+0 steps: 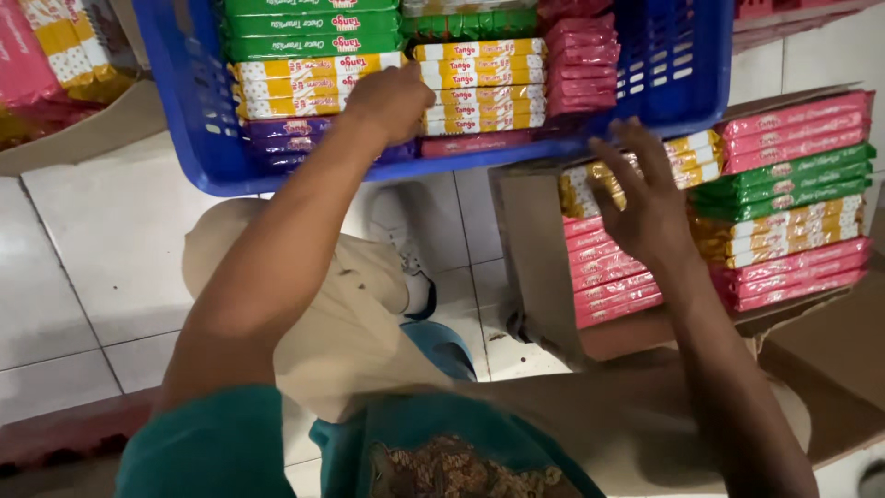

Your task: The person transfers stacks of packaged snack bars from a blue plastic crate into a cardboard box. They handle the items by hand, moving them in batches and arranging them neatly inside the box.

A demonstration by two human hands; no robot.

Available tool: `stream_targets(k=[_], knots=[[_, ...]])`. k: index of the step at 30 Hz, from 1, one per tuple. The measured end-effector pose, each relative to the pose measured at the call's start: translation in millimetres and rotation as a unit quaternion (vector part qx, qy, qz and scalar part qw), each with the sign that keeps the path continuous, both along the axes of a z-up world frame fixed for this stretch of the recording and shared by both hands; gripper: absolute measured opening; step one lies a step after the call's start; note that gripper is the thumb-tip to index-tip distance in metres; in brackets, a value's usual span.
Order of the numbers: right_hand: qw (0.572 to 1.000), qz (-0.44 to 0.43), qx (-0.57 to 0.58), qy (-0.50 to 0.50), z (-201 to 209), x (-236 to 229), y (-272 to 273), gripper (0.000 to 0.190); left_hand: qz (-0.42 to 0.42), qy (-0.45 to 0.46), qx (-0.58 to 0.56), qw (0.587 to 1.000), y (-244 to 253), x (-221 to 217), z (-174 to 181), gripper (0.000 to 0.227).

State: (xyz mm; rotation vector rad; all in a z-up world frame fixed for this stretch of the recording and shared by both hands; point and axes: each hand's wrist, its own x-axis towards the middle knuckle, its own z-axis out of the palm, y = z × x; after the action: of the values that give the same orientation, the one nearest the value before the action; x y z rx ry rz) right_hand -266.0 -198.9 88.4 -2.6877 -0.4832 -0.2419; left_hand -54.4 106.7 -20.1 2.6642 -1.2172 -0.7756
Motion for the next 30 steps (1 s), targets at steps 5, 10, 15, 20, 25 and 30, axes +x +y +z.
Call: stream_targets(k=[5,10,15,20,25,30], knots=[[0.996,-0.012,0.022,0.08,-1.8,-1.4,5.7,0.042,0.006,0.008,0.037,0.999,-8.5,0.7,-13.0,0.029],[0.993,-0.014,0.026,0.118,5.0,2.1,6.4,0.047,0.03,0.01,0.013,0.999,-8.7,-2.8,-22.3,0.038],[0.99,-0.011,0.028,0.138,0.6,3.1,2.2,0.053,0.036,-0.034,0.004,0.999,-13.3,-4.2,-17.3,0.031],[0.99,-0.016,0.025,0.135,2.3,2.4,5.7,0.056,0.054,-0.05,0.016,0.997,-15.5,-8.4,-9.9,0.029],[0.99,-0.02,0.012,0.137,-4.2,0.5,2.8,0.061,0.053,-0.09,0.032,0.994,-15.6,-6.0,-2.3,0.027],[0.994,0.006,0.011,0.108,-8.3,-0.2,0.4,0.063,-0.036,-0.078,0.059,0.995,-18.2,-5.1,9.8,0.023]])
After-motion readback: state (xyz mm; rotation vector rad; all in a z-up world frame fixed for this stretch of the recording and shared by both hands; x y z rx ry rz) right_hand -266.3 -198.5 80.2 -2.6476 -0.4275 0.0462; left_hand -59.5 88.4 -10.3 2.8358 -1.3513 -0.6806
